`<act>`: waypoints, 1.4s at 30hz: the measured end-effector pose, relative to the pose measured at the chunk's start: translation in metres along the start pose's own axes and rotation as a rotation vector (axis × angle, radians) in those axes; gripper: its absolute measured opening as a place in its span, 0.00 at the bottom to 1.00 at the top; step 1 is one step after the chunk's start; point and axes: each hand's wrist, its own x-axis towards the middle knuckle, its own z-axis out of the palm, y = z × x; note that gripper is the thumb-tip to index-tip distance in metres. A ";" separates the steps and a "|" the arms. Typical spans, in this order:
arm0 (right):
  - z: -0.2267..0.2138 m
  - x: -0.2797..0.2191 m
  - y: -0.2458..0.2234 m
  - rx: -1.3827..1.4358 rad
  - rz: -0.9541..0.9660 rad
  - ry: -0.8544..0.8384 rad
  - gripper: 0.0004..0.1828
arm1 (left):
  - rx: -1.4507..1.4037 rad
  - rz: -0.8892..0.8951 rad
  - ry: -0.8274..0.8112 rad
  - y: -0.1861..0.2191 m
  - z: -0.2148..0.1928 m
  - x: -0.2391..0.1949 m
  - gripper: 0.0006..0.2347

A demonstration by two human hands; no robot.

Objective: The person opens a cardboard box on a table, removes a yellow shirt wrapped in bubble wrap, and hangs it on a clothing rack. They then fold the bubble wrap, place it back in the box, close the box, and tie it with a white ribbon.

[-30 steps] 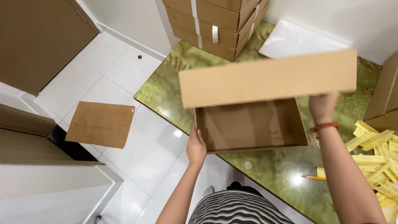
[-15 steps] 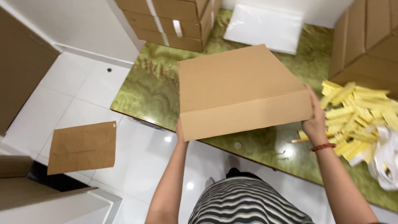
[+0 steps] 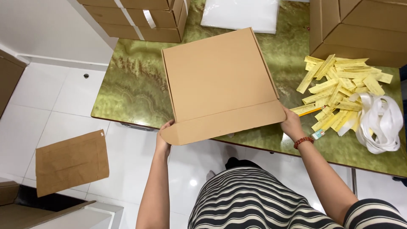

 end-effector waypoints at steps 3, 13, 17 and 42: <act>-0.004 -0.004 -0.019 -0.053 0.056 -0.045 0.38 | 0.090 -0.084 0.103 -0.005 -0.026 0.005 0.17; -0.019 -0.012 -0.106 0.374 -0.003 -0.125 0.51 | 0.019 -0.018 0.189 0.035 -0.009 0.005 0.20; -0.016 -0.011 -0.105 0.376 0.012 -0.133 0.45 | 0.260 0.066 0.094 0.053 0.027 -0.002 0.21; -0.110 0.118 -0.267 0.686 -0.344 0.416 0.18 | 0.246 0.272 0.212 0.311 0.175 -0.093 0.28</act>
